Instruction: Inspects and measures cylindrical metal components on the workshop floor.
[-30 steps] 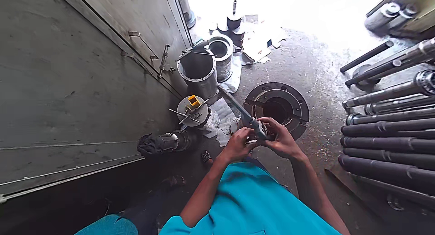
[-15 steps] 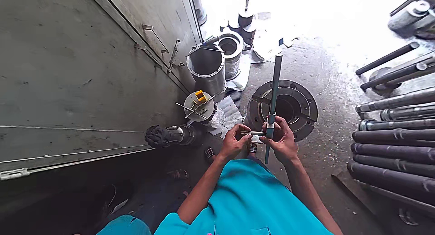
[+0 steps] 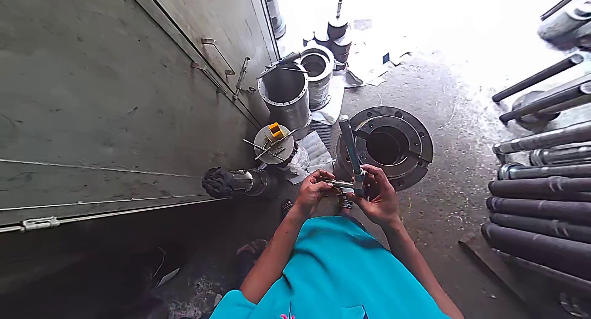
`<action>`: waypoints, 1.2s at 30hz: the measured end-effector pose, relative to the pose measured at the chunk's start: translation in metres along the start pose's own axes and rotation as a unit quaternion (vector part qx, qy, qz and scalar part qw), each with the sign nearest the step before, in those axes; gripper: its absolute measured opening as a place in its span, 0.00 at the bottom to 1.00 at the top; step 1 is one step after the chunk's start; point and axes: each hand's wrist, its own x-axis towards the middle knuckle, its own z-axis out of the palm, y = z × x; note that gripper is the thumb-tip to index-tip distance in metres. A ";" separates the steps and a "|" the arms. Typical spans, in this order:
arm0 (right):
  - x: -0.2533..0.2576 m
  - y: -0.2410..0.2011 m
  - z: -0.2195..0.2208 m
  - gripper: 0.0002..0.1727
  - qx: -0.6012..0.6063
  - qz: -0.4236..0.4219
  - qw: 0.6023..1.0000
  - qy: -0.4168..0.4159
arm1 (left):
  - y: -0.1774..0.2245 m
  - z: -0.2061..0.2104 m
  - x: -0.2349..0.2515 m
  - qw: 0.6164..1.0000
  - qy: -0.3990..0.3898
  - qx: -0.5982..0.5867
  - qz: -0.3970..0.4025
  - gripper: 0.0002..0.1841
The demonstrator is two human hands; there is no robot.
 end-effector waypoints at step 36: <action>-0.008 0.012 -0.013 0.46 0.045 0.070 0.991 0.104 | 0.003 -0.025 0.012 0.912 0.025 0.378 0.158 0.06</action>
